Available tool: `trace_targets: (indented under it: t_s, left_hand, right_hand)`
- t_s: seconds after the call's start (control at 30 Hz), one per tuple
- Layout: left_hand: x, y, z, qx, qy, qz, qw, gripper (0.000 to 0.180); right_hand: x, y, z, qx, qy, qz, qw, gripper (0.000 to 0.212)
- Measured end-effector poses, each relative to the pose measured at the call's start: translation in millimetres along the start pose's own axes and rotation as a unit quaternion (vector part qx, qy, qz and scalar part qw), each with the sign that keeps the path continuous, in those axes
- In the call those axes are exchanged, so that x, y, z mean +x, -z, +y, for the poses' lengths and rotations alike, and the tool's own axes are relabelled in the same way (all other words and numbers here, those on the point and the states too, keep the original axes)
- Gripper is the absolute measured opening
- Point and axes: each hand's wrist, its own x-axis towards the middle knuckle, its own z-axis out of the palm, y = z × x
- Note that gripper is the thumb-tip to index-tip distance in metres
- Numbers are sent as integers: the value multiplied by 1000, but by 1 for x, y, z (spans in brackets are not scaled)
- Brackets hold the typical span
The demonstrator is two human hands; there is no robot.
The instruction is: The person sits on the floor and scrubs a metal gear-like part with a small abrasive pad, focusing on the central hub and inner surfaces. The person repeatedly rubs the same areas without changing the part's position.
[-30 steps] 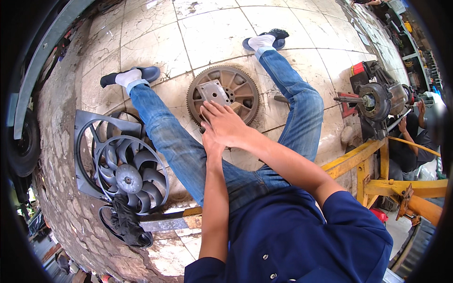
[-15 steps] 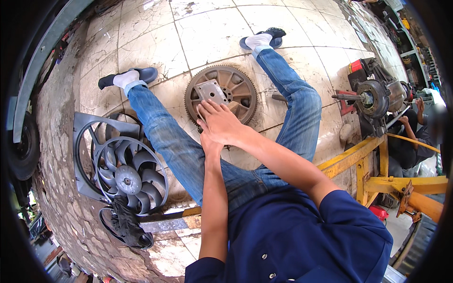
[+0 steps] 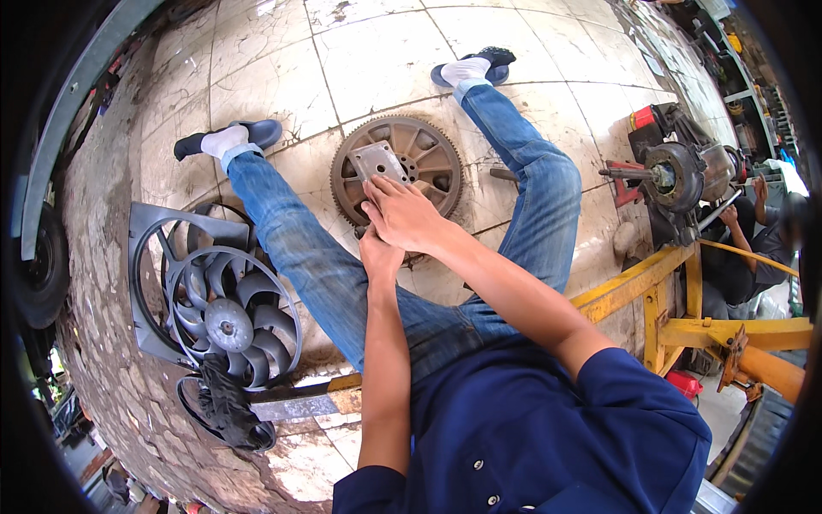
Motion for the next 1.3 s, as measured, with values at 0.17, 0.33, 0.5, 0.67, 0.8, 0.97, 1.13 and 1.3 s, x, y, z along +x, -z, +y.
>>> trace_targets:
  t_s: [0.17, 0.33, 0.5, 0.67, 0.8, 0.97, 1.13, 1.3]
  left_hand:
    - [0, -1, -10, 0, -17, -1, 1000, 50]
    - [12, 0, -31, 2, -96, -53, 994, 55]
    - [-4, -1, 5, 50, -54, -28, 997, 54]
    - [-11, -11, 2, -34, -139, 4, 990, 42]
    - [-11, -15, -11, 16, -164, 12, 986, 41]
    - [-10, -13, -9, 89, -167, 26, 982, 41]
    - [-9, -8, 38, 235, -127, -22, 963, 43]
    - [0, -25, 77, 344, -118, -82, 928, 41]
  right_hand:
    - [11, -13, 1, -2, -53, -13, 999, 54]
    - [10, -14, -7, -5, -33, -7, 999, 53]
    - [4, -17, 2, 0, -59, 26, 998, 52]
    - [-8, -13, 9, -2, -58, 53, 997, 52]
    - [-22, -4, 13, 18, -29, 92, 995, 53]
    - [-22, -5, 18, 40, -30, 118, 992, 51]
    - [-5, 5, 44, 15, -17, 173, 985, 48]
    - [14, 17, 88, 27, -89, 162, 982, 46]
